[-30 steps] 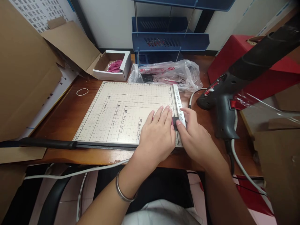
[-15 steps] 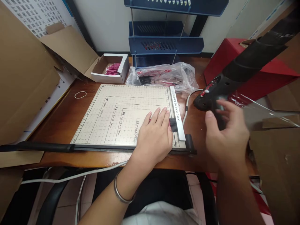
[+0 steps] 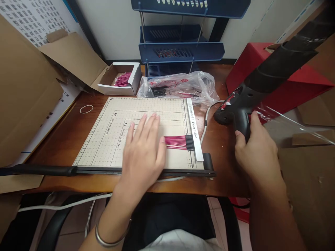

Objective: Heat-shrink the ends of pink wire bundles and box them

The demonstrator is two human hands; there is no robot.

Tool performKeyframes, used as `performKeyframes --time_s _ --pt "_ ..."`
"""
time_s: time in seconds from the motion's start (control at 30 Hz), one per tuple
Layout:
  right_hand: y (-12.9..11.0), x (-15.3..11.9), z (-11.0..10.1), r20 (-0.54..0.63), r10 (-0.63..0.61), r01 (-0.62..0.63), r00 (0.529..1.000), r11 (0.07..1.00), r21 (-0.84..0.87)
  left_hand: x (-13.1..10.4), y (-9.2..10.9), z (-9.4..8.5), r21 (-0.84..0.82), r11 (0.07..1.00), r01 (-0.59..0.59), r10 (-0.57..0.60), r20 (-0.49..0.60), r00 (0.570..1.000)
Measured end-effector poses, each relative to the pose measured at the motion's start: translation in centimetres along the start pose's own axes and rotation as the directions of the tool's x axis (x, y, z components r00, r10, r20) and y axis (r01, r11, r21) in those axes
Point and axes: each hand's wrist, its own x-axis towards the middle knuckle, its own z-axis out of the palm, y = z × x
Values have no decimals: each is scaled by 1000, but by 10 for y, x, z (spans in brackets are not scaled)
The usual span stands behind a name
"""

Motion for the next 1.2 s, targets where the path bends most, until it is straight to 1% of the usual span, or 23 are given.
performKeyframes --time_s 0.07,0.13,0.23,0.27,0.33,0.37,0.4,0.43,0.5,0.53,0.6,0.67,0.73,0.77,0.8,0.83,0.87,0.9,0.93,0.97,1.03,1.1,1.2 --pt "1 1 1 33 -5 6 999 1000 -21 -1 -12 0 -4 999 46 -46 6 999" --pt "1 2 1 -42 -31 30 999 999 -15 -3 -19 2 -31 996 80 -79 43 996" --pt "-5 7 -3 -279 -39 112 959 962 250 -3 -23 5 -64 994 94 -86 107 990" --pt "-8 10 -6 -295 -28 150 955 905 398 -3 -23 6 -63 994 92 -84 122 989" --pt "-14 20 -13 -168 -129 199 977 828 525 -3 -23 5 -45 995 88 -81 143 986" --pt "-16 26 -16 -132 -263 293 956 804 518 -2 -22 5 -32 996 87 -81 152 985" --pt "-16 34 -18 -130 -386 406 913 835 371 -2 -22 5 -20 996 87 -83 159 984" --pt "-16 42 -19 -131 -462 477 877 869 131 -2 -22 5 -10 996 87 -84 167 982" --pt "-12 61 -18 -126 -541 465 832 803 -373 -2 -21 4 4 996 88 -87 172 981" --pt "-10 70 -17 -103 -563 453 820 749 -484 -2 -21 4 7 996 88 -88 172 981" --pt "-7 85 -15 8 -647 565 762 660 -496 -2 -20 4 8 996 89 -89 168 982" --pt "-9 92 -15 71 -671 605 738 612 -509 -2 -20 4 4 996 91 -90 165 982" --pt "-17 91 -19 122 -678 558 724 474 -681 -2 -20 4 -1 996 93 -91 163 982" --pt "-23 87 -21 156 -676 480 720 324 -815 -2 -20 4 -4 996 94 -92 162 983" --pt "-29 82 -23 198 -672 358 714 106 -928 -2 -20 4 -8 995 95 -93 161 983" --pt "-36 76 -24 254 -658 191 709 -168 -967 -2 -20 4 -13 995 99 -95 160 983" --pt "-43 69 -25 321 -621 5 715 -455 -890 -2 -20 4 -19 995 103 -99 156 983" --pt "-49 63 -24 389 -574 -172 721 -691 -702 -2 -20 4 -24 994 108 -103 150 983" --pt "-55 57 -23 424 -513 -322 746 -836 -444 -2 -20 4 -28 993 113 -107 144 984" --pt "-61 51 -21 438 -445 -417 781 -894 -165 -2 -20 4 -32 993 117 -111 137 984" --pt "-71 41 -16 442 -393 -536 807 -801 267 -1 -20 5 -34 992 121 -116 126 985" --pt "-78 30 -13 422 -370 -557 828 -633 538 -1 -20 6 -36 992 123 -117 124 985" --pt "-85 14 -13 215 -337 -362 917 -471 804 -1 -21 8 -38 991 125 -119 125 985"
